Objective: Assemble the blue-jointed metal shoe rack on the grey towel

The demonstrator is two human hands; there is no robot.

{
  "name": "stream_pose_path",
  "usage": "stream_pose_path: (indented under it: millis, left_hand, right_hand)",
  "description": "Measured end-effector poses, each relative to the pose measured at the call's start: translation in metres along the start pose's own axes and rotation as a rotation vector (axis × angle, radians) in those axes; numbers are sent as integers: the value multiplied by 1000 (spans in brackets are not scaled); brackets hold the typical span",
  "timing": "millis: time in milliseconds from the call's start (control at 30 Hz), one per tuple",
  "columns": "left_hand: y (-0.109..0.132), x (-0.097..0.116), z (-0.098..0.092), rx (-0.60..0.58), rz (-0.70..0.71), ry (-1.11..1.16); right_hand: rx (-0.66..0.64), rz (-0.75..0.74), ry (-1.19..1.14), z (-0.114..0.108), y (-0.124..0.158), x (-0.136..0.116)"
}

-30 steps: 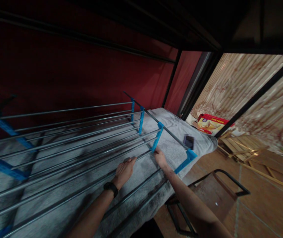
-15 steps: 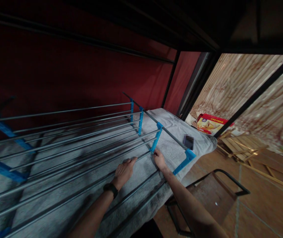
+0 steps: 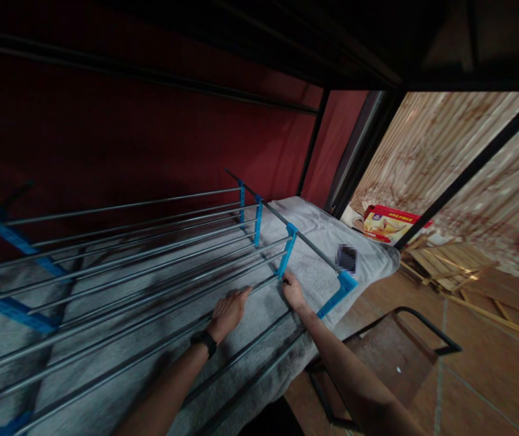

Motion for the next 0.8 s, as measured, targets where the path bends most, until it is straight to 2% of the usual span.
stream_pose_path:
  millis: [300, 633, 800]
  left_hand:
    - [2, 3, -6, 10, 2, 11]
    - [-1, 4, -3, -3, -3, 18]
    - [1, 14, -10, 28, 24, 20]
  right_hand:
    - [35, 25, 3, 0, 2, 1]
    - [61, -3, 10, -1, 6, -1]
    - [65, -10, 6, -6, 4, -5]
Point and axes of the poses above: each hand's wrist, its own y-axis away from the middle knuckle, its own z-axis out of the palm, x = y × z, the point moved 9 cm from there along -y, towards the middle knuckle, and after that the axes turned 4 degrees about x, right-handed, at the moved point
